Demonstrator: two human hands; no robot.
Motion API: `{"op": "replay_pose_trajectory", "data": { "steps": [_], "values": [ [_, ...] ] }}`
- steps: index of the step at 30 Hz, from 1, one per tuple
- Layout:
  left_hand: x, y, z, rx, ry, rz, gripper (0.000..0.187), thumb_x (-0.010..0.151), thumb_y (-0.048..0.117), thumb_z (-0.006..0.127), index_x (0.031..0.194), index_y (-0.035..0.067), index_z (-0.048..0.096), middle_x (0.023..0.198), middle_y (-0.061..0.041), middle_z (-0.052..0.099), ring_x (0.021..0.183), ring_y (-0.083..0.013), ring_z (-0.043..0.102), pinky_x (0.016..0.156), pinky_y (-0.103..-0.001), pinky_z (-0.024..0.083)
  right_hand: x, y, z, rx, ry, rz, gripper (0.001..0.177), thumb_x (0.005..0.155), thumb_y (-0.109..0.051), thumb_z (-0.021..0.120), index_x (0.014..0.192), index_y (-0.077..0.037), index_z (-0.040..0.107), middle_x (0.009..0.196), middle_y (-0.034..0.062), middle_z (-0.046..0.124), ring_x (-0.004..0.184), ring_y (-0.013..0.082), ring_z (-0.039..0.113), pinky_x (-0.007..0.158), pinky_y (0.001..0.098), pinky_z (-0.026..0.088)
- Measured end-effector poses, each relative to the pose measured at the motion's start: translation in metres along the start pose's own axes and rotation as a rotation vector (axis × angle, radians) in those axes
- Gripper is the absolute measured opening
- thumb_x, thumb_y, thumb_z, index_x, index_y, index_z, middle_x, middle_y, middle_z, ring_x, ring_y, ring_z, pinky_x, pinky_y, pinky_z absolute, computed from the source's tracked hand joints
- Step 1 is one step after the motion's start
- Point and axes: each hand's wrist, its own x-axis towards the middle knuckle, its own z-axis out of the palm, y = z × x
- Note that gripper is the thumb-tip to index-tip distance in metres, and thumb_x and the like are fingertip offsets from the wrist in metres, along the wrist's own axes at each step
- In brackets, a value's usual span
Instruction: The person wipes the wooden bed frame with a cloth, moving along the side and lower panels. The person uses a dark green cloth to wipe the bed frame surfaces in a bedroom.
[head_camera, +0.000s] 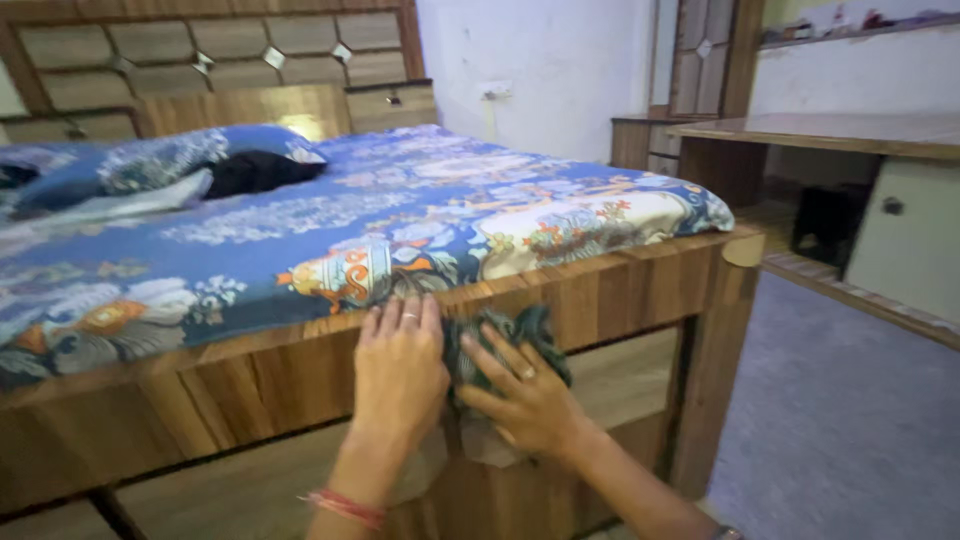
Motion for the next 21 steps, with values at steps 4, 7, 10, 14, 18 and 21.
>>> {"op": "replay_pose_trajectory", "data": {
  "steps": [4,7,10,14,18,21],
  "values": [
    [0.010,0.010,0.007,-0.013,0.010,0.023,0.050,0.074,0.006,0.059,0.123,-0.006,0.064,0.121,-0.020,0.068,0.116,-0.0342,0.064,0.102,-0.045,0.047,-0.037,0.065,-0.019,-0.161,0.169,0.161,0.031,0.076,-0.015,0.066,0.106,-0.021,0.070,0.152,0.0185,0.047,0.138,0.0466,0.047,0.112,0.0577,0.035],
    [0.012,0.011,0.015,0.013,0.108,0.073,0.039,0.078,0.006,0.058,0.115,-0.005,0.067,0.112,-0.020,0.071,0.106,-0.0340,0.068,0.095,-0.043,0.052,-0.049,0.084,-0.020,-0.016,0.543,0.808,0.031,0.105,-0.019,0.060,0.132,-0.007,0.054,0.157,0.0272,0.038,0.134,0.0417,0.050,0.113,0.0551,0.043],
    [0.018,0.014,0.014,0.001,0.031,0.036,0.022,0.080,0.006,0.058,0.098,0.000,0.069,0.097,-0.017,0.073,0.092,-0.0328,0.071,0.082,-0.043,0.056,-0.020,0.077,0.002,-0.320,0.613,0.998,0.033,0.113,-0.023,0.064,0.139,-0.004,0.055,0.156,0.0240,0.042,0.144,0.0442,0.046,0.116,0.0588,0.040],
    [0.043,0.028,0.014,0.057,-0.297,-0.028,0.011,0.086,0.009,0.057,0.087,0.009,0.068,0.087,-0.013,0.072,0.083,-0.0305,0.072,0.069,-0.044,0.057,-0.003,0.035,0.008,-0.171,0.271,0.258,0.038,0.078,-0.019,0.071,0.115,-0.018,0.062,0.151,0.0259,0.044,0.134,0.0439,0.049,0.104,0.0558,0.036],
    [0.045,0.032,0.032,0.047,-0.099,0.164,0.017,0.078,0.009,0.060,0.090,0.001,0.069,0.083,-0.015,0.072,0.077,-0.0293,0.073,0.065,-0.041,0.058,-0.035,0.093,-0.022,-0.203,0.171,0.181,0.044,0.077,-0.022,0.072,0.119,-0.018,0.062,0.153,0.0227,0.046,0.137,0.0457,0.049,0.112,0.0558,0.039],
    [0.044,0.029,0.038,0.022,0.007,0.204,0.024,0.074,0.009,0.061,0.093,-0.001,0.070,0.083,-0.016,0.073,0.076,-0.0284,0.074,0.064,-0.040,0.058,-0.057,0.134,-0.047,-0.186,0.444,0.902,0.039,0.103,-0.023,0.064,0.138,-0.008,0.055,0.154,0.0247,0.046,0.141,0.0459,0.049,0.116,0.0552,0.041]
  ]
}}
